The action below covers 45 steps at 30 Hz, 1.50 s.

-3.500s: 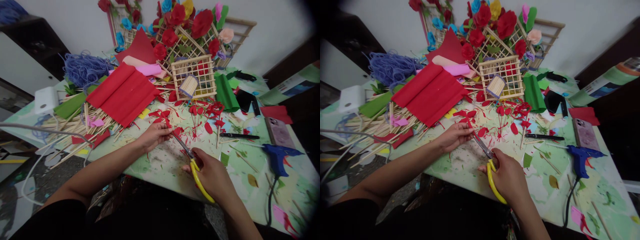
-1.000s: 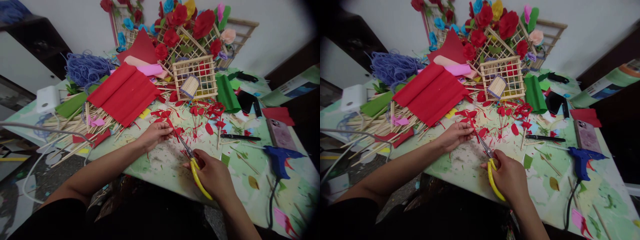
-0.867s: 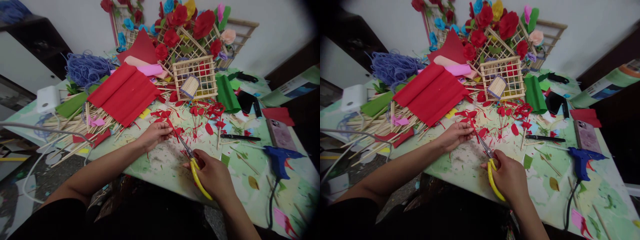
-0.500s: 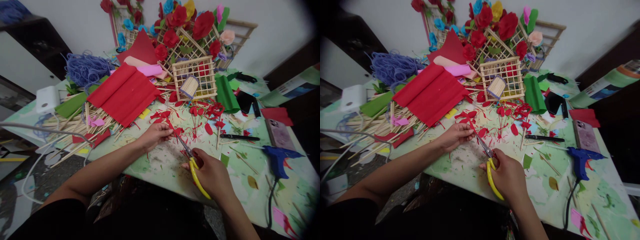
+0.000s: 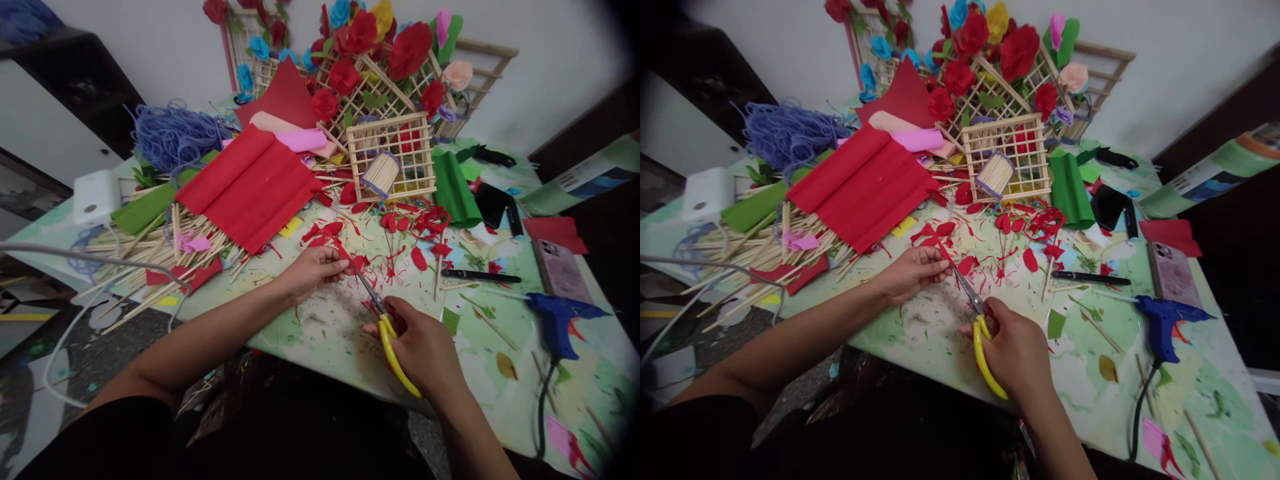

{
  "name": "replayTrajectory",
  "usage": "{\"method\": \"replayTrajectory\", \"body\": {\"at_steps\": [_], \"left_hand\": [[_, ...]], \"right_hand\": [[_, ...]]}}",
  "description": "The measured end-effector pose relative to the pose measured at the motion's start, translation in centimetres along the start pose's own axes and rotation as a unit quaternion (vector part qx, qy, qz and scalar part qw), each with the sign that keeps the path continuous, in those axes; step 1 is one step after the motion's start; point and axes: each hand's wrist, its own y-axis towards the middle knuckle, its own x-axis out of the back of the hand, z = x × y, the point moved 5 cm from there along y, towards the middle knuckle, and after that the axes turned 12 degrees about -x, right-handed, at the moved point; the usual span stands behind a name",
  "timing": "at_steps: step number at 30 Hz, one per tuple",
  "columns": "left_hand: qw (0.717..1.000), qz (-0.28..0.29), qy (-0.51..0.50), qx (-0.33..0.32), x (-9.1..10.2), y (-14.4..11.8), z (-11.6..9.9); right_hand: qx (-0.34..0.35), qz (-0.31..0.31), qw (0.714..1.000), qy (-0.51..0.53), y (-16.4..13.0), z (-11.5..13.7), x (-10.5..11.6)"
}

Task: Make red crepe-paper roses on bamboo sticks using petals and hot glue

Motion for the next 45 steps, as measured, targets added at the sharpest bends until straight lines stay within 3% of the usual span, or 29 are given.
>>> {"method": "replayTrajectory", "body": {"at_steps": [12,30,45], "left_hand": [[0.998,-0.043,-0.05,-0.005,0.06,0.01,-0.54],[0.999,0.03,0.01,-0.005,-0.3,0.05,-0.05],[0.999,0.03,0.012,-0.008,-0.25,-0.01,-0.04]], "right_hand": [[-0.009,-0.023,1.0,0.005,-0.05,-0.34,0.07],[-0.002,0.013,1.0,0.024,0.16,-0.3,-0.49],[0.01,0.01,1.0,0.015,0.0,-0.15,-0.61]]}}
